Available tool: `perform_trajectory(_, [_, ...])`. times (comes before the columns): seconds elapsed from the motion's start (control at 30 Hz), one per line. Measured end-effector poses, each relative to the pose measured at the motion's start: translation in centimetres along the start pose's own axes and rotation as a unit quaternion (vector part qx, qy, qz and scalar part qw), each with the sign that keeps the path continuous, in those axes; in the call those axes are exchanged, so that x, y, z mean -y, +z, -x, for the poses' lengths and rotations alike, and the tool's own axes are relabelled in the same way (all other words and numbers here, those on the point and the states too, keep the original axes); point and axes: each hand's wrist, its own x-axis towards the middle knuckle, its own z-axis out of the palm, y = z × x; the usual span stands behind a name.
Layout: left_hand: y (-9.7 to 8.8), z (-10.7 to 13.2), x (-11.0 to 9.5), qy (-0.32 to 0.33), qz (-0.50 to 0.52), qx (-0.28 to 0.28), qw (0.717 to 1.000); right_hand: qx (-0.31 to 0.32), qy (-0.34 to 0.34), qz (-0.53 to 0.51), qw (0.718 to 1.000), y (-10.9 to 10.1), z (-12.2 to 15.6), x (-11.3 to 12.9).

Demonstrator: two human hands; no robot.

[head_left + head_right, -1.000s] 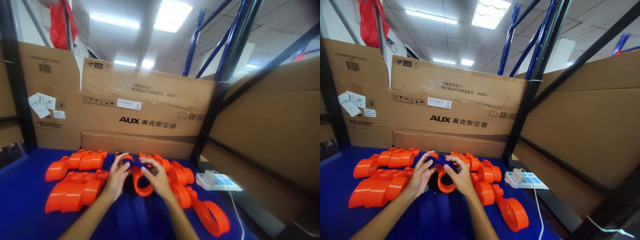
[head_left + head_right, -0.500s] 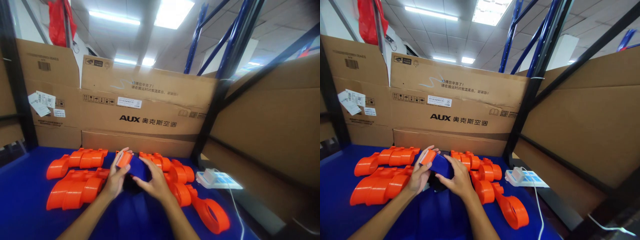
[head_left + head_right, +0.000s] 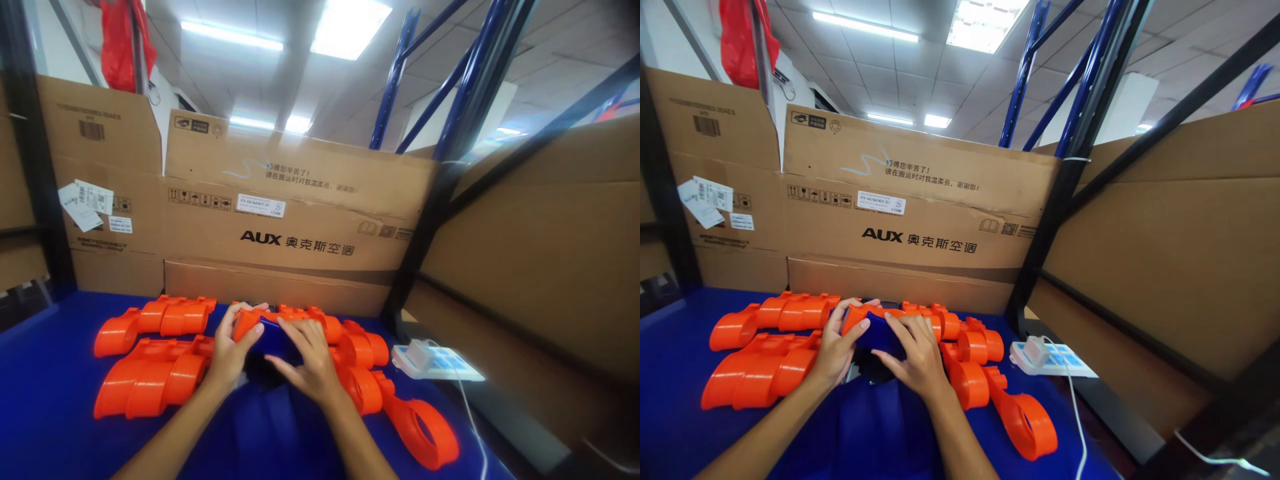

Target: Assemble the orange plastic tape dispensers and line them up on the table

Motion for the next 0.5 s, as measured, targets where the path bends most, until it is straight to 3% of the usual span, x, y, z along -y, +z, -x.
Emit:
perform_trajectory(0.3, [-0.25, -0.16, -0.16, -0.007, 0.013, 0.011, 1.000, -0.005, 0.024, -0.016, 1.000, 0.00, -0.04, 0.42])
perform_trajectory(0.4, [-0.30, 0.01, -0.32, -0.013, 0.050, 0.052, 0.997, -0.035, 0.075, -0.065, 0.994, -0.13, -0.06, 0.64])
perform_trajectory(0.5, [-0.22, 0.32, -0.19, 0.008, 0.040, 0.125, 0.991, -0.092, 0.165, -0.162, 0.968, 0.04, 0.04, 0.53])
